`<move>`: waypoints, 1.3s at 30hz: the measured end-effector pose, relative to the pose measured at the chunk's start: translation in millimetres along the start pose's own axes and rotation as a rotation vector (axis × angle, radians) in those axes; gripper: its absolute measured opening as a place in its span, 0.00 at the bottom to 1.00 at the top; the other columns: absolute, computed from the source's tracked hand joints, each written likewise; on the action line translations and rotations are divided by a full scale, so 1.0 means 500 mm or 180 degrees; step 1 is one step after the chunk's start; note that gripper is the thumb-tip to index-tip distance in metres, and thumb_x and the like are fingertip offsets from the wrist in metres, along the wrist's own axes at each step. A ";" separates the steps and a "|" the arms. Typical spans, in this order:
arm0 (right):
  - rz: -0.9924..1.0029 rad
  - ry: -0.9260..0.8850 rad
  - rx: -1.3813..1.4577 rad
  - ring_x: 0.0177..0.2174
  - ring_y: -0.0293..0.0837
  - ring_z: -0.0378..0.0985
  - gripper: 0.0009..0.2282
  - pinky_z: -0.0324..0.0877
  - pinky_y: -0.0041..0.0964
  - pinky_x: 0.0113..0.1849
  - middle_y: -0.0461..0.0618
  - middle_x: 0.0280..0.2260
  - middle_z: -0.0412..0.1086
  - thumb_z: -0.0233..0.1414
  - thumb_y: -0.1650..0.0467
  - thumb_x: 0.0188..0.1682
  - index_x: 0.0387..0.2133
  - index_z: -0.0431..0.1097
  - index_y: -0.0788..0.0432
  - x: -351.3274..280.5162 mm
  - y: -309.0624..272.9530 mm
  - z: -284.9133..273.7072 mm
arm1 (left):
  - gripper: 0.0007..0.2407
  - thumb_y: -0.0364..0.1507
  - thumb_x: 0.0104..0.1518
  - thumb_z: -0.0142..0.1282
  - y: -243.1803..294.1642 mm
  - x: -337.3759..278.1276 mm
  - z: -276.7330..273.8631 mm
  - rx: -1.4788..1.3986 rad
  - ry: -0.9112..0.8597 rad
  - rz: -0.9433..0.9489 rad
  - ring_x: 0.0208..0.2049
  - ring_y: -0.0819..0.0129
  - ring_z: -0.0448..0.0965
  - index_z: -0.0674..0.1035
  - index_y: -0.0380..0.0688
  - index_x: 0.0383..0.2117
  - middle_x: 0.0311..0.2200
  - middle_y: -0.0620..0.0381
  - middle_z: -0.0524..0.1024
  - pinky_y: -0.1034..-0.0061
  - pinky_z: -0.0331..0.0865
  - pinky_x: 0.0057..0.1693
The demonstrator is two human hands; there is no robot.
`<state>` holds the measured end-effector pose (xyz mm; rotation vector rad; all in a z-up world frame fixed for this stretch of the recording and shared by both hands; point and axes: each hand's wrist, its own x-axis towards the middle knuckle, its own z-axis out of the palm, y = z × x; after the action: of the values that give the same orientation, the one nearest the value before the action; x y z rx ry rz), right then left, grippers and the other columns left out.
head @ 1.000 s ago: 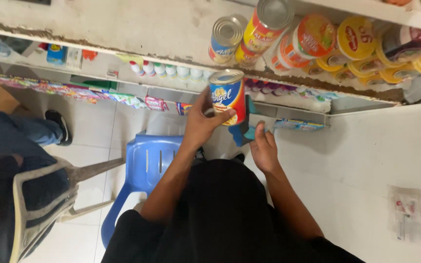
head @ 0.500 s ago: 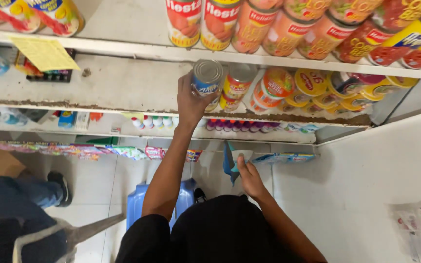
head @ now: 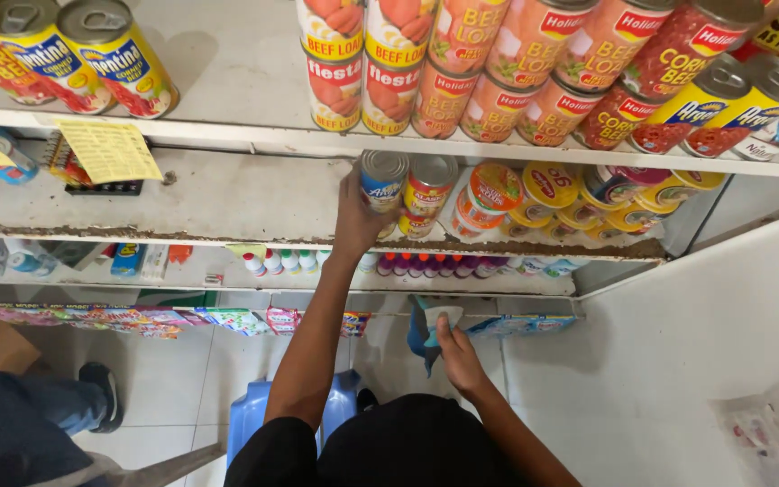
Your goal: Wiping dust off various canned goods with a cloth and restocking them on the shelves of a grocery store.
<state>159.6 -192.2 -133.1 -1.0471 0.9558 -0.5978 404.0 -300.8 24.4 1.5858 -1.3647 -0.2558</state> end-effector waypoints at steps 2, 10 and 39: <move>0.0018 0.0001 0.0011 0.35 0.43 0.68 0.23 0.67 0.40 0.40 0.45 0.30 0.64 0.43 0.49 0.58 0.29 0.69 0.55 -0.001 -0.013 0.006 | 0.49 0.31 0.40 0.77 0.019 -0.001 -0.015 0.0086 -0.0203 -0.0154 0.62 0.29 0.63 0.52 0.43 0.70 0.58 0.30 0.62 0.45 0.60 0.66; -0.0080 -0.0137 0.0005 0.27 0.38 0.59 0.23 0.61 0.35 0.37 0.45 0.25 0.57 0.39 0.54 0.58 0.23 0.61 0.61 -0.011 -0.043 0.027 | 0.47 0.18 0.43 0.66 0.001 -0.019 -0.024 0.0007 -0.0404 -0.0146 0.59 0.55 0.73 0.47 0.47 0.71 0.63 0.46 0.68 0.69 0.67 0.60; -0.0494 -0.0807 0.0195 0.33 0.42 0.69 0.24 0.67 0.43 0.46 0.44 0.27 0.65 0.36 0.53 0.62 0.26 0.70 0.56 0.005 -0.004 0.009 | 0.43 0.35 0.39 0.77 0.029 -0.006 -0.020 0.0297 -0.0347 -0.1021 0.61 0.45 0.69 0.64 0.39 0.66 0.57 0.41 0.72 0.62 0.64 0.67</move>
<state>164.8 -193.1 -131.4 -1.1188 0.6354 -0.6015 400.4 -291.1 39.2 1.8921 -1.2133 -0.4839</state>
